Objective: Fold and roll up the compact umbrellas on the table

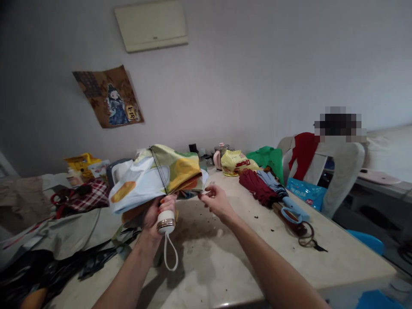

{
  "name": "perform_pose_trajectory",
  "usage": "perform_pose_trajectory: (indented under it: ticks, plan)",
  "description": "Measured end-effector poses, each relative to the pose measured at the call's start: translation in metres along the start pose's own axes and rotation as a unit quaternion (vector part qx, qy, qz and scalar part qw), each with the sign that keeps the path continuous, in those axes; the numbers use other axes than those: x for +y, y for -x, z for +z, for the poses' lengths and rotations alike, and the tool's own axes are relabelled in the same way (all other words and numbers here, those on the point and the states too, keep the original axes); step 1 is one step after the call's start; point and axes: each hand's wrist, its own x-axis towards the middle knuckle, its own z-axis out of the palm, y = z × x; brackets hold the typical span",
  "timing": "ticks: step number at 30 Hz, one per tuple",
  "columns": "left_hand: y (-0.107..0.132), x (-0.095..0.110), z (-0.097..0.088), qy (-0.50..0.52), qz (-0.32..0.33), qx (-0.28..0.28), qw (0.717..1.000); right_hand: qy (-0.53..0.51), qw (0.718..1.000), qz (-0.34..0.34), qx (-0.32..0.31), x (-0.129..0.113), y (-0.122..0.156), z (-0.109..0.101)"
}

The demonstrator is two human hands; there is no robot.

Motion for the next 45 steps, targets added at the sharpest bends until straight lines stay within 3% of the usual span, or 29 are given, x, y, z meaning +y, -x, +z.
perform_pose_trajectory:
  ticks: [2,4,7,11,13,15,17,21,27,31,34,36,39,41,45]
  plan:
    - [0.000,-0.005,0.000,-0.003,-0.025,0.007,1.000,0.005,0.999,0.023,-0.028,0.009,0.002,0.009]
    - [0.000,-0.011,0.000,0.000,-0.060,0.013,0.998,0.011,1.000,0.006,-0.007,0.018,0.000,0.012]
    - [0.001,-0.017,0.005,0.010,-0.087,0.021,0.996,0.077,0.992,-0.052,0.081,0.027,-0.008,0.002]
    - [0.001,-0.009,0.018,0.017,-0.054,0.012,0.998,0.211,0.952,-0.123,0.185,0.029,-0.014,-0.014]
    - [0.002,-0.001,0.023,0.020,-0.040,0.005,0.999,0.254,0.933,-0.209,0.145,0.030,-0.008,-0.011]
    - [0.002,0.004,0.028,0.027,-0.047,-0.002,0.999,0.297,0.902,-0.309,0.050,0.032,0.001,0.000]
    - [0.003,0.005,0.030,0.042,-0.064,-0.007,0.997,0.368,0.860,-0.352,-0.024,0.033,0.010,0.011]
    - [0.005,-0.008,0.032,0.051,-0.100,-0.004,0.994,0.521,0.807,-0.275,-0.044,0.028,0.017,0.016]
    - [-0.001,-0.019,0.030,0.046,-0.149,0.004,0.988,0.620,0.765,-0.173,-0.022,0.013,0.014,0.003]
    - [-0.010,-0.008,0.027,0.077,-0.142,-0.003,0.987,0.576,0.778,-0.251,-0.005,0.009,0.013,-0.003]
    - [-0.014,-0.001,0.025,0.080,-0.131,-0.002,0.988,0.513,0.788,-0.331,0.075,0.008,0.013,-0.008]
    - [-0.015,0.001,0.025,0.077,-0.118,-0.006,0.990,0.493,0.790,-0.353,0.090,0.007,0.014,-0.008]
    - [-0.012,0.002,0.027,0.073,-0.106,-0.018,0.991,0.517,0.780,-0.352,-0.017,0.009,0.019,-0.001]
    - [-0.008,-0.001,0.031,0.068,-0.107,-0.016,0.992,0.555,0.766,-0.314,-0.085,0.010,0.023,0.006]
    - [0.000,-0.010,0.037,0.048,-0.113,0.013,0.992,0.620,0.752,-0.196,-0.106,0.008,0.028,0.015]
